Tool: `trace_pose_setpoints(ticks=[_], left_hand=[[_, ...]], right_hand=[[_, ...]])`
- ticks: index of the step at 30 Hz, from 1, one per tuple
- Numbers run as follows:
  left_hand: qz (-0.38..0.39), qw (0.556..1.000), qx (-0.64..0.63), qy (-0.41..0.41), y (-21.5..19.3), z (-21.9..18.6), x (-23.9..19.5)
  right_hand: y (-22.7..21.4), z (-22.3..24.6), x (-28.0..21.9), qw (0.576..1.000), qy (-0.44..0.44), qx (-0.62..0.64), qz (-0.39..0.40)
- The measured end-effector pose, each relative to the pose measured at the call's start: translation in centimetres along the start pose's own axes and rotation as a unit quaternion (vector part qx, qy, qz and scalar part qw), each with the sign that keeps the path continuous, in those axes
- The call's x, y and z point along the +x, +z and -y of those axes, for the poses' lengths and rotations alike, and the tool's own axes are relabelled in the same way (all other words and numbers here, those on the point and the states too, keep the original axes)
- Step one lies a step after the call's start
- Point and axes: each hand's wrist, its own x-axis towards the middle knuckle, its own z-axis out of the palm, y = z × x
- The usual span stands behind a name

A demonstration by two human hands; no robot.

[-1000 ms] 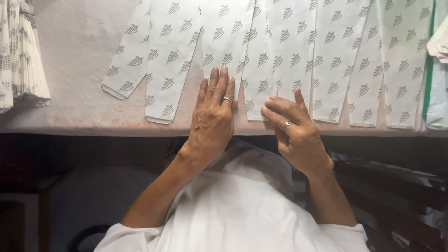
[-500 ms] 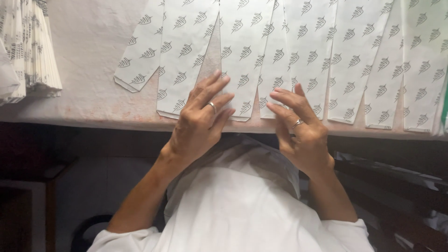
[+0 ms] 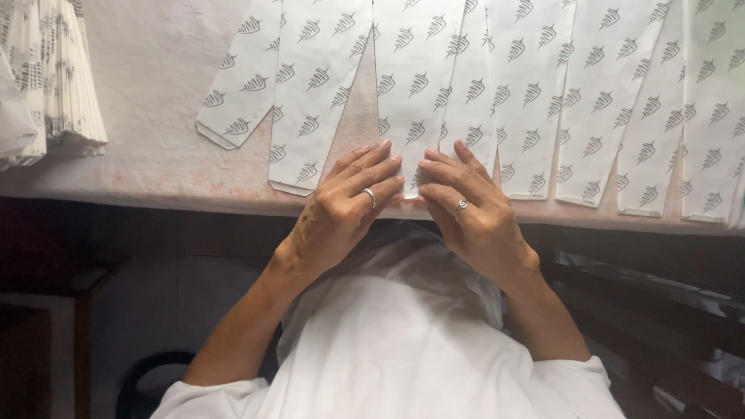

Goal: The person assembles paper packaging by hand, applying glue from a bottle to the edges of paper sheets and folding them into sleeve-like shapes before stacking them.

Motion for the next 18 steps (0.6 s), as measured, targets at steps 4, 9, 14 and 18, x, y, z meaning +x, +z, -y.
trace_pose_setpoints(ticks=[4,9,14,18], left_hand=[[-0.001,1.000,-0.015,0.010,0.1,0.0,-0.1],[-0.037,0.999,-0.014,-0.031,0.4,-0.7,0.4],[-0.069,0.996,0.000,-0.061,1.1,-1.4,0.7],[-0.073,0.992,-0.011,-0.105,1.2,-1.9,0.9]], right_hand=[[0.2,0.0,0.1,1.000,-0.006,-0.014,0.002],[0.5,0.0,0.4,1.000,-0.002,-0.019,-0.010],[0.9,0.3,0.4,0.999,0.021,-0.016,-0.026],[0.9,0.0,0.5,0.999,0.039,0.001,-0.027]])
